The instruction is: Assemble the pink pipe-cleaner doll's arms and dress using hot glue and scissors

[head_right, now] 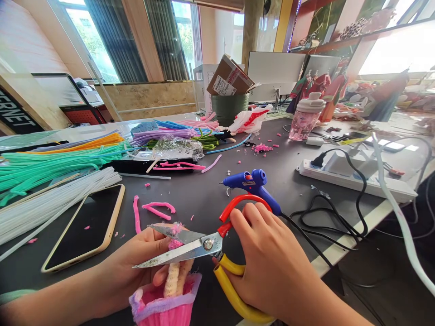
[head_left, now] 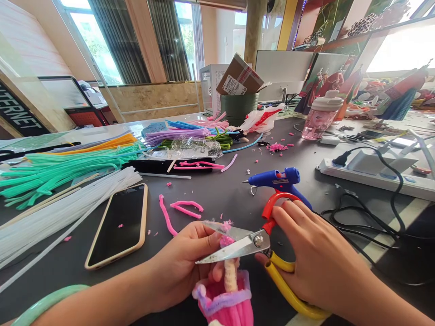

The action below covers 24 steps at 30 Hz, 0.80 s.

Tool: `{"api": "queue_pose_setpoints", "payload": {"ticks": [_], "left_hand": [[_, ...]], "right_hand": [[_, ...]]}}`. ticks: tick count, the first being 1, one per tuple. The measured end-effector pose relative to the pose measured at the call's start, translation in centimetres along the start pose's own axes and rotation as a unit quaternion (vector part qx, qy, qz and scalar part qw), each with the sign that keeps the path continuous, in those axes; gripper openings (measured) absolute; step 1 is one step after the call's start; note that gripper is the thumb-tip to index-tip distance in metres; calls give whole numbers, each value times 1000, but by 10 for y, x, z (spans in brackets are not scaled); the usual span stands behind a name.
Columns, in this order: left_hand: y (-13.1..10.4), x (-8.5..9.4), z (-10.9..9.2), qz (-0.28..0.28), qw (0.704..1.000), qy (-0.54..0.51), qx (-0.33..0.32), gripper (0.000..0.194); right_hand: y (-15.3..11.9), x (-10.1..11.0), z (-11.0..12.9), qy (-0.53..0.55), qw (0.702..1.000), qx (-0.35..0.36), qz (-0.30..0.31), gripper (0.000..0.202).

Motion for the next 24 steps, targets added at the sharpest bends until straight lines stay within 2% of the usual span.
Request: {"api": "queue_pose_setpoints", "payload": {"ticks": [5, 15, 24], "left_hand": [[0, -2, -1, 33, 999, -26, -5, 37], [4, -2, -1, 46, 998, -38, -8, 28], [3, -4, -2, 13, 997, -76, -12, 28]], "right_hand": [[-2, -2, -1, 12, 1000, -2, 14, 27], [-2, 2, 1, -10, 1000, -1, 4, 14], [-1, 3, 0, -18, 1000, -3, 9, 13]]}}
Point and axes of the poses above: each hand's wrist, its own y-axis towards the middle knuckle, its own x-axis out of the back of the hand, z = x × y, the point moved 4 cm from there along y, towards the middle knuckle, and after that the axes turned 4 degrees about -z, right-handed, at the moved point
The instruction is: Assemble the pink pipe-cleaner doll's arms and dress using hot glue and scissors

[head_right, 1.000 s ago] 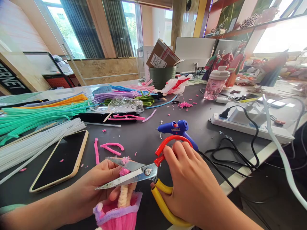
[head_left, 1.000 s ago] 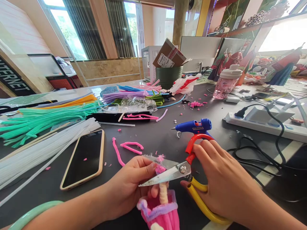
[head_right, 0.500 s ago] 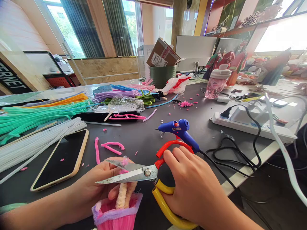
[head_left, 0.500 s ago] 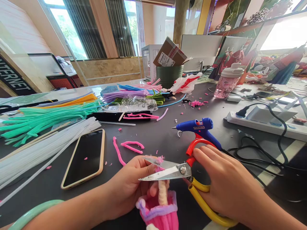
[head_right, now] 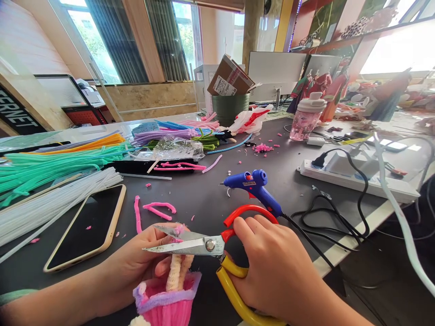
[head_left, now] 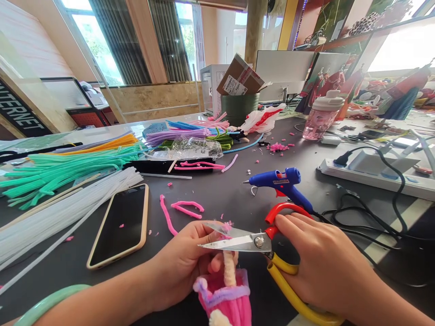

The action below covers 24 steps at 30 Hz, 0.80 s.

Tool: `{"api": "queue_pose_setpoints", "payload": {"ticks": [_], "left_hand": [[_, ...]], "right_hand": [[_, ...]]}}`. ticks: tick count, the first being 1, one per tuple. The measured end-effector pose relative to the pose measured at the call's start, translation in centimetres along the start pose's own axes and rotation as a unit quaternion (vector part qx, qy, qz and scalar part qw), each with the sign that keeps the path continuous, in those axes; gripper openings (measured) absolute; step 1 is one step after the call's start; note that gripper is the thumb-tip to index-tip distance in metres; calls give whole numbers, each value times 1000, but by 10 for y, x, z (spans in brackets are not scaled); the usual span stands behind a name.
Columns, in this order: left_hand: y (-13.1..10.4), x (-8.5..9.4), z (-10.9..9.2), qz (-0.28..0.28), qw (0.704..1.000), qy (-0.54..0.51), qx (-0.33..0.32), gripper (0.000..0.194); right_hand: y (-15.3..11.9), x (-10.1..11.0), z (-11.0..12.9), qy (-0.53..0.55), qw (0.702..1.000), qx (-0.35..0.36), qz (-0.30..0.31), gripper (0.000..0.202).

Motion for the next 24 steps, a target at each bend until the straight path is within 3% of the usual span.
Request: {"api": "queue_pose_setpoints", "payload": {"ticks": [11, 16, 19, 24], "left_hand": [[0, -2, 0, -39, 999, -7, -3, 12], [-1, -5, -3, 11, 999, -36, -30, 18], [-1, -4, -3, 13, 999, -30, -35, 26], [1, -1, -2, 5, 998, 21, -53, 28]], "right_hand": [[0, 0, -5, 65, 996, -23, 51, 14], [-2, -6, -10, 80, 990, -68, 92, 12], [-4, -10, -9, 87, 986, -82, 112, 13], [-2, -4, -6, 67, 994, -65, 61, 16]]}}
Point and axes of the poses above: each hand's wrist, its own y-axis towards the middle knuckle, its own x-axis out of the back of the hand, z = x × y, the point moved 4 cm from there along y, towards the middle knuckle, and after that the axes turned 4 degrees about -z, right-handed, at the moved point
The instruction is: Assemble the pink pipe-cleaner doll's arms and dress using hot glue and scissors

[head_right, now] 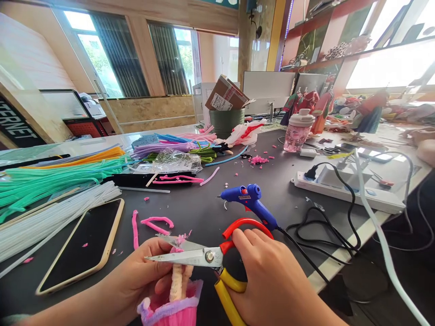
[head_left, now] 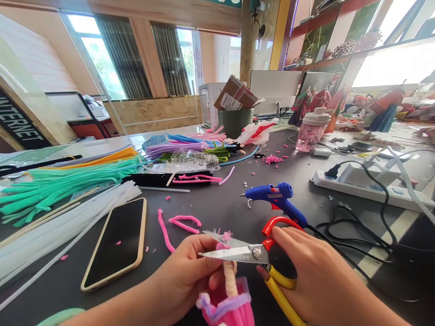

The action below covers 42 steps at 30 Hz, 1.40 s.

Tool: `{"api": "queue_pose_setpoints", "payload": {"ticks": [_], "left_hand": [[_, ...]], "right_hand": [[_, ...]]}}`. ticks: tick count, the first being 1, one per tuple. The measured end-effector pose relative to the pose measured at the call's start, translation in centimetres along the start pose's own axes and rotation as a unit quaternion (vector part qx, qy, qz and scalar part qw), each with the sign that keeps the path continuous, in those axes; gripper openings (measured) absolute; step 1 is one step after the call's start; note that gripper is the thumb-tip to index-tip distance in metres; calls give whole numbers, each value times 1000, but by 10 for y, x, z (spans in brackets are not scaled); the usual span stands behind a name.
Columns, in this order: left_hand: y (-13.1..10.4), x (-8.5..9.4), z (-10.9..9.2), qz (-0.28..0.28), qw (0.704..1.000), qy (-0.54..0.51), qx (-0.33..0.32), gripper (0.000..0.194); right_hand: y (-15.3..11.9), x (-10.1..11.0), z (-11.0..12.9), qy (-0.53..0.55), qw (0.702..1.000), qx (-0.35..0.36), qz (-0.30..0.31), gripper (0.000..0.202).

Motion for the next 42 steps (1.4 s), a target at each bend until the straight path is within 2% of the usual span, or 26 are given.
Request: {"api": "queue_pose_setpoints", "payload": {"ticks": [6, 12, 20, 25, 33, 42], "left_hand": [[-1, 3, 3, -28, 999, 46, 11, 30], [-3, 3, 1, -12, 998, 61, 7, 37], [-4, 3, 2, 48, 994, 94, -9, 40], [-4, 5, 2, 34, 996, 84, -18, 33], [-5, 0, -2, 11, 993, 117, -16, 30], [-6, 0, -3, 8, 993, 114, -32, 35]], "right_hand": [[3, 6, 8, -20, 998, 34, -44, 19], [3, 7, 13, -29, 998, 51, -36, 23], [4, 7, 17, -9, 999, 39, -9, 23], [2, 8, 14, -7, 1000, 16, 19, 27], [1, 11, 15, -45, 998, 39, -13, 19], [-4, 12, 15, -52, 998, 38, -5, 12]]}}
Point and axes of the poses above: each hand's wrist, its own y-axis towards the middle knuckle, its own x-axis out of the back of the hand, z = x × y, the point moved 4 cm from there along y, towards the middle knuckle, and after that the axes turned 4 degrees about -z, right-handed, at the moved point
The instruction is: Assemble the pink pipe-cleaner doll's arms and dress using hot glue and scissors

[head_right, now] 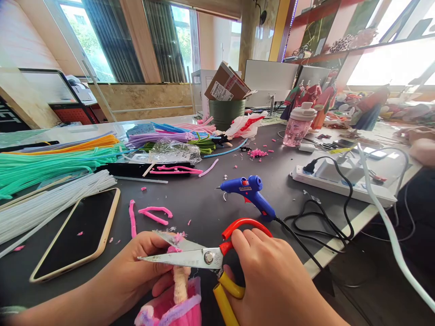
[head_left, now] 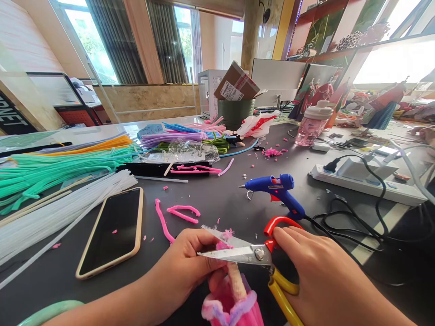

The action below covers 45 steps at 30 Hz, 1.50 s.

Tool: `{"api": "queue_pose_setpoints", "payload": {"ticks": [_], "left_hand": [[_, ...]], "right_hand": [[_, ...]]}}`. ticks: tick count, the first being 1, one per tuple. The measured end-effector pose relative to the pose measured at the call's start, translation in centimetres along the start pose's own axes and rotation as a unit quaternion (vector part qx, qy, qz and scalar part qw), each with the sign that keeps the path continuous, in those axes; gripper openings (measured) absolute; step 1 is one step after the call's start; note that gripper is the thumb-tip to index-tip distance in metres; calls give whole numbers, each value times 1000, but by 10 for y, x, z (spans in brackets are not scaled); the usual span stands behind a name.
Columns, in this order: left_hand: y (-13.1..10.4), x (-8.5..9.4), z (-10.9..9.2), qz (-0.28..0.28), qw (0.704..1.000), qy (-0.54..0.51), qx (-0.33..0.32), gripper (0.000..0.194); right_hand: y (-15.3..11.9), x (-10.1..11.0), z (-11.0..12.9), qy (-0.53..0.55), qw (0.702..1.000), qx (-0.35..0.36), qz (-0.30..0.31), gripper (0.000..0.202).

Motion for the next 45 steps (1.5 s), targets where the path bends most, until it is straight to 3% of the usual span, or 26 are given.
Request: {"api": "queue_pose_setpoints", "payload": {"ticks": [14, 26, 35, 45], "left_hand": [[2, 1, 0, -28, 1000, -6, 1, 36], [1, 0, -3, -4, 999, 6, -37, 27], [-11, -12, -24, 61, 987, 119, -92, 23], [-19, -2, -33, -2, 963, 233, -136, 25]], "right_hand": [[-7, -6, -4, 37, 999, -13, 2, 8], [-13, -5, -6, 6, 999, -29, 24, 12], [-6, 0, -2, -4, 1000, -5, -9, 17], [14, 11, 5, -19, 999, 20, -35, 20]]}}
Point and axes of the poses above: each hand's wrist, its own y-axis towards the middle knuckle, its own x-axis out of the back of the hand, z = x × y, the point moved 4 cm from there along y, towards the middle knuckle, and after that the axes turned 4 degrees about -z, right-handed, at the moved point
